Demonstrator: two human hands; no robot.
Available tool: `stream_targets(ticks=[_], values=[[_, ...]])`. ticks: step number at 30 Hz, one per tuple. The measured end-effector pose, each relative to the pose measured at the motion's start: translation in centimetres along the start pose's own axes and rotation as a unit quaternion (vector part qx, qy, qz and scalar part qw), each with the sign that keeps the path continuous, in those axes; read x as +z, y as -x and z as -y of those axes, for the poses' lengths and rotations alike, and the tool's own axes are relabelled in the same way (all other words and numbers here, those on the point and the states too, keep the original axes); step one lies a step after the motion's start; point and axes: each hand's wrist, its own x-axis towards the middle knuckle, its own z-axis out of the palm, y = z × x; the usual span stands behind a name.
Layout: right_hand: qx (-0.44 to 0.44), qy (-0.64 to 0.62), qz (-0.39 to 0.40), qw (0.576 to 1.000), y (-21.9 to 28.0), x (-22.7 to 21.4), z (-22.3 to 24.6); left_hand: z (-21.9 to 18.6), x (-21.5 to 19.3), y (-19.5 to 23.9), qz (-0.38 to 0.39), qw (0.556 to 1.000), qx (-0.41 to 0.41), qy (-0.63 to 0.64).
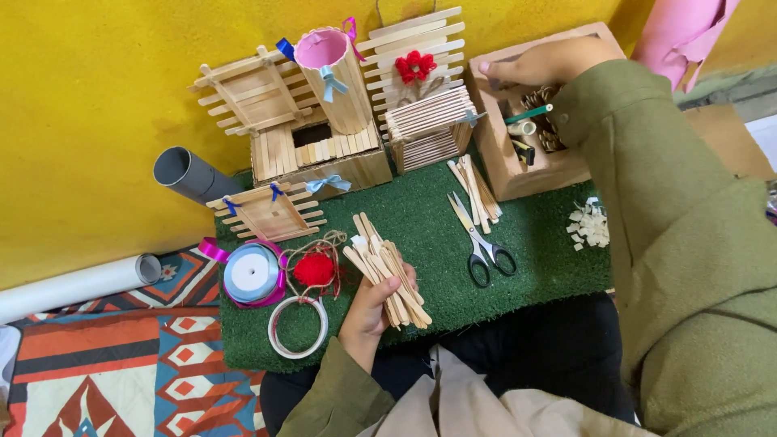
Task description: Preparing materials for a craft project by cutting tape, handling small decorative elements, and sorting popsicle sticks.
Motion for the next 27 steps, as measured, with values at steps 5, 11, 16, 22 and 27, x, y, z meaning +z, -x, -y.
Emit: stream_targets(ticks=[5, 11, 16, 22, 27], values=[[-0.038, 0.002, 0.092, 0.995, 1.8, -2.0, -0.3, 0.1, -0.1, 0.0, -0.016, 1.000, -0.005, 0.002], [-0.124, -0.028, -0.056, 0.990, 1.3, -1.7, -2.7, 0.0, 0.1, 0.0, 0.002, 1.000, 0.006, -0.003], [-0.172, -0.076, -0.260, 0.947, 4.6, -3.3, -3.4, 0.4, -0.5, 0.1, 0.002, 1.000, -0.004, 0.013], [-0.280, -0.146, -0.221, 0.923, 15.7, -5.1, -0.9, 1.1, -1.1, -0.5, 0.044, 0.998, 0.052, -0.002], [-0.296, -0.178, -0.037, 0.938, 22.4, -3.3, 10.0, 1.9, -2.3, -0.5, 0.043, 0.998, 0.042, 0.021]])
